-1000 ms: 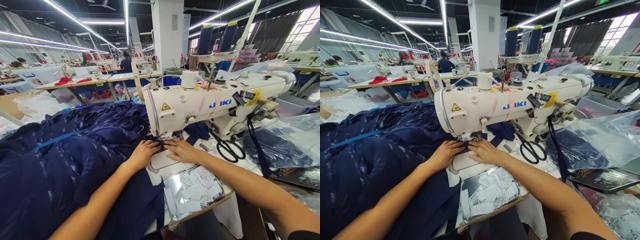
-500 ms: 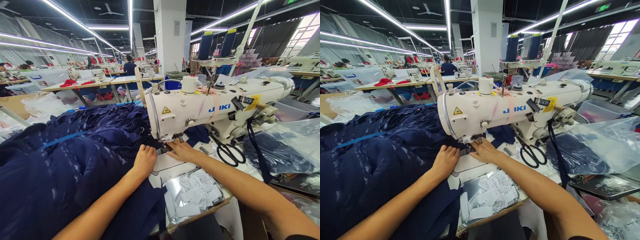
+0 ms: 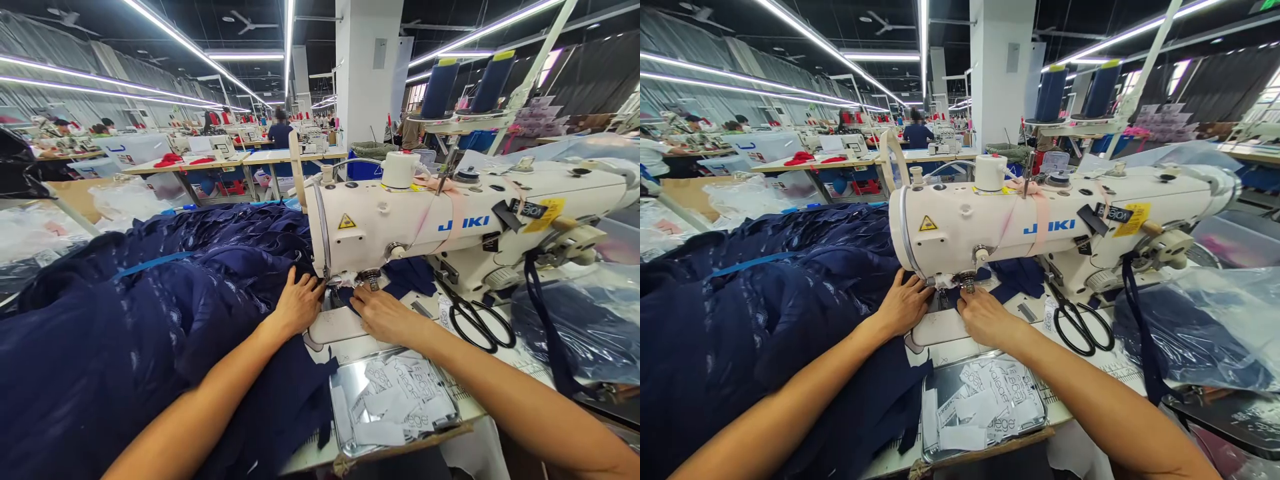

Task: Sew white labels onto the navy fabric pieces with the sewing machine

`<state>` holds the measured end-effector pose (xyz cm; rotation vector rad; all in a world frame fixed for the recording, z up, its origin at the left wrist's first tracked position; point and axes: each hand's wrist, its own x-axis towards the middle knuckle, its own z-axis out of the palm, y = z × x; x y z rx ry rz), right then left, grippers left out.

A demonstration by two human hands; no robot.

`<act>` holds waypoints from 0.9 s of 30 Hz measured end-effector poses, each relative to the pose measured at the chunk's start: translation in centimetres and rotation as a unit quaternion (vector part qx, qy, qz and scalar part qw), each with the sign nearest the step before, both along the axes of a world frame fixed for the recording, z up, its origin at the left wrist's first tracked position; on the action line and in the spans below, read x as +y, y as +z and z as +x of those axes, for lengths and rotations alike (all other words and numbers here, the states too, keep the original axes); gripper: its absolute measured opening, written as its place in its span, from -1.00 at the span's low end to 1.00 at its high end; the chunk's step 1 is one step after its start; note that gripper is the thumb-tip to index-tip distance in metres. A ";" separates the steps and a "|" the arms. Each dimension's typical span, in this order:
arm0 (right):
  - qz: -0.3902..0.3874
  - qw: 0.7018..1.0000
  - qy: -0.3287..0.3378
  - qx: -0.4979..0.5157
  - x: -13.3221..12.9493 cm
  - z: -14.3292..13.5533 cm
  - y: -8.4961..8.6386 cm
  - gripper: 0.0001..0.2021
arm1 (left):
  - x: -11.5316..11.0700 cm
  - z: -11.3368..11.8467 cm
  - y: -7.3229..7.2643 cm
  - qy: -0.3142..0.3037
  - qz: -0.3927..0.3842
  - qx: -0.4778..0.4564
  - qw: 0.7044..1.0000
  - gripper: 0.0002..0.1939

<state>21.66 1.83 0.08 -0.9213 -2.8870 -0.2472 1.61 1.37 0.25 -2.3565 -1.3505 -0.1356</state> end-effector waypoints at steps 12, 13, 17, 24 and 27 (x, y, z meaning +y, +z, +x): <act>0.021 0.999 0.030 0.006 0.3 -0.2 -0.7 -0.83 | 0.0 -0.2 0.1 -0.010 -0.004 0.000 1.000 -0.69; 0.023 0.999 0.028 0.000 0.1 -0.4 -0.7 -0.83 | 0.0 -0.2 0.1 -0.010 -0.003 0.000 1.000 -0.69; 0.037 0.999 0.017 -0.022 -0.3 -0.8 -0.4 -0.81 | -0.1 -0.1 0.1 -0.008 -0.001 0.000 1.000 -0.68; 0.040 0.998 -0.005 -0.038 -0.8 -1.3 0.0 -0.79 | 0.1 0.0 0.1 -0.008 -0.003 -0.001 1.000 -0.69; 0.049 0.998 -0.010 -0.031 -1.0 -1.6 -0.2 -0.80 | 0.4 0.0 0.1 -0.010 -0.005 -0.006 1.000 -0.70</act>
